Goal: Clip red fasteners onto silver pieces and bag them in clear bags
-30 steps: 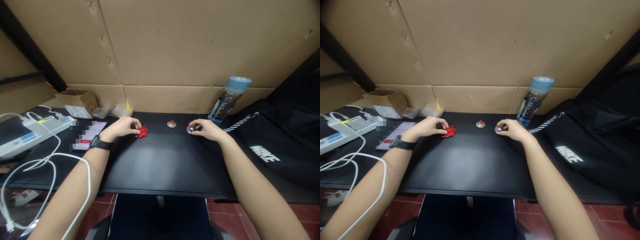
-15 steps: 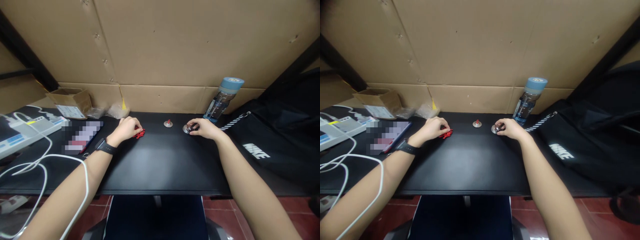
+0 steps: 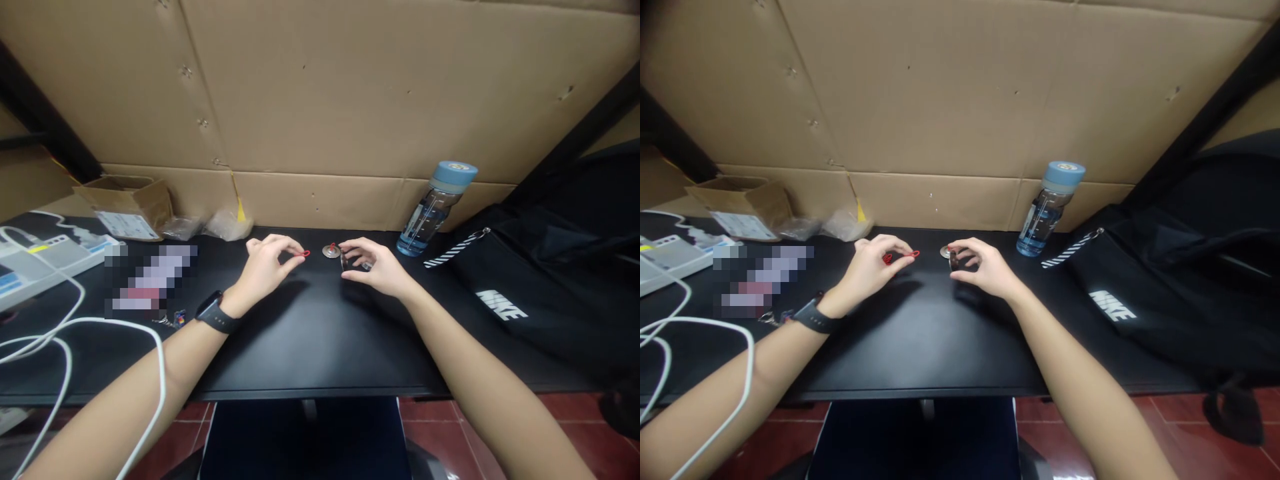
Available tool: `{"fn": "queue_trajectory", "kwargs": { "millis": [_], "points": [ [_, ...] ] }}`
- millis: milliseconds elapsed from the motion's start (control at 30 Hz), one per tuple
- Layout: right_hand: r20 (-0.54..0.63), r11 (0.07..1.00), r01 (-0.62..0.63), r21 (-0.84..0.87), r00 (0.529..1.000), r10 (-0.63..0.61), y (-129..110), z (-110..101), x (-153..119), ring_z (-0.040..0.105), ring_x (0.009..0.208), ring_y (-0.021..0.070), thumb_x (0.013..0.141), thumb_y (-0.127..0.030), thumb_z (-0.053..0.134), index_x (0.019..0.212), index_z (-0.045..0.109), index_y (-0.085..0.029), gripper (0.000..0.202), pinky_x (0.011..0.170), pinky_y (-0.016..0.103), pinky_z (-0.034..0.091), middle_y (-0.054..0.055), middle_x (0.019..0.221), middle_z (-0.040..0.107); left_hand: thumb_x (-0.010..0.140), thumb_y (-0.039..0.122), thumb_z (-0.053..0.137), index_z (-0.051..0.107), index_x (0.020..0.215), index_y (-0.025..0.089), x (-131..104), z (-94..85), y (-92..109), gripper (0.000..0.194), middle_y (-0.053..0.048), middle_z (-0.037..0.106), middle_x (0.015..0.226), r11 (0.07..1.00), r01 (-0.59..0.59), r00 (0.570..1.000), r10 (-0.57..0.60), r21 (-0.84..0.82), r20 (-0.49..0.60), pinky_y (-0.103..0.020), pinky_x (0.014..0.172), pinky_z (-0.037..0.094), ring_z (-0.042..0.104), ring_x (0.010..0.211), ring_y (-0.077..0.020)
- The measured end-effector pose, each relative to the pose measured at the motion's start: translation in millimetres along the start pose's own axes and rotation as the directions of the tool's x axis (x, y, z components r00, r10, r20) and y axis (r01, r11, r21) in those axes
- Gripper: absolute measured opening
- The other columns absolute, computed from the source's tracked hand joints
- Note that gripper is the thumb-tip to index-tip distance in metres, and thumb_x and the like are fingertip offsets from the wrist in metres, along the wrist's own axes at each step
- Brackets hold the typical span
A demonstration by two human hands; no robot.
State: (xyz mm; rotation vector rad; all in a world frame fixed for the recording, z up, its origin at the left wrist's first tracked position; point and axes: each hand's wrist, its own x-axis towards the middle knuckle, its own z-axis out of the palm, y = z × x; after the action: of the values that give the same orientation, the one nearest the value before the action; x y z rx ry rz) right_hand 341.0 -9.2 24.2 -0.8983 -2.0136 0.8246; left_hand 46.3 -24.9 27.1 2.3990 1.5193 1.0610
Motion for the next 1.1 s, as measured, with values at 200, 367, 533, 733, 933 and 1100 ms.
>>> {"fn": "queue_trajectory", "kwargs": {
  "millis": [200,367,533,733,933,1100],
  "points": [
    [-0.031,0.899,-0.085,0.429,0.994,0.109,-11.4,32.5,-2.8,0.071,0.111,0.0247,0.067,-0.03,0.095,0.123,0.067,-0.027,0.063,0.097,0.045,0.062,0.008,0.132,0.066,0.101,0.042,0.063,0.079,0.099,0.031,-11.8,16.4,25.8,0.019,-0.004,0.08,0.104,0.995,-0.091,0.996,0.091,0.03,0.014,-0.05,0.098,0.028,0.061,0.113,-0.0279],
    [-0.04,0.833,-0.108,0.543,0.987,0.154,-22.0,41.3,-4.6,0.071,0.109,0.0232,0.063,-0.028,0.097,0.118,0.067,-0.028,0.063,0.1,0.047,0.062,0.007,0.135,0.063,0.104,0.042,0.058,0.074,0.101,0.029,-14.5,24.2,33.2,0.021,-0.004,0.079,0.105,0.994,-0.104,0.994,0.105,0.042,-0.022,-0.048,0.091,0.028,0.059,0.112,-0.0276],
    [-0.02,0.817,-0.11,0.566,0.989,0.146,-25.2,46.9,-6.4,0.07,0.109,0.023,0.063,-0.027,0.097,0.118,0.067,-0.029,0.062,0.101,0.046,0.063,0.005,0.133,0.063,0.106,0.041,0.053,0.072,0.102,0.029,-16.0,23.6,35.5,0.022,-0.003,0.078,0.106,0.991,-0.129,0.992,0.129,0.025,0.001,-0.047,0.089,0.028,0.059,0.11,-0.0266],
    [-0.025,0.835,-0.117,0.538,0.988,0.154,-21.8,48.6,-5.8,0.07,0.111,0.0241,0.062,-0.031,0.098,0.116,0.067,-0.028,0.063,0.1,0.046,0.063,0.006,0.131,0.065,0.107,0.039,0.051,0.07,0.101,0.027,-17.2,26.1,36.0,0.023,-0.005,0.077,0.106,0.992,-0.118,0.993,0.117,0.035,0.011,-0.046,0.09,0.028,0.058,0.111,-0.0271],
    [-0.038,0.864,-0.092,0.495,0.991,0.127,-19.7,51.1,-5.4,0.07,0.111,0.0245,0.063,-0.032,0.098,0.117,0.068,-0.027,0.062,0.098,0.044,0.064,0.007,0.129,0.066,0.106,0.038,0.054,0.069,0.099,0.027,-17.1,26.1,36.5,0.02,-0.004,0.077,0.104,0.994,-0.105,0.995,0.105,0.027,0.002,-0.045,0.089,0.028,0.06,0.108,-0.0258],
    [-0.062,0.891,-0.083,0.447,0.99,0.124,-18.8,52.7,-6.5,0.072,0.11,0.0256,0.063,-0.038,0.097,0.118,0.067,-0.027,0.064,0.099,0.047,0.063,0.007,0.125,0.068,0.105,0.04,0.055,0.071,0.099,0.027,-17.0,27.4,34.9,0.022,-0.004,0.078,0.104,0.997,-0.074,0.997,0.074,-0.002,0.02,-0.045,0.088,0.03,0.061,0.106,-0.026]
  ]
}}
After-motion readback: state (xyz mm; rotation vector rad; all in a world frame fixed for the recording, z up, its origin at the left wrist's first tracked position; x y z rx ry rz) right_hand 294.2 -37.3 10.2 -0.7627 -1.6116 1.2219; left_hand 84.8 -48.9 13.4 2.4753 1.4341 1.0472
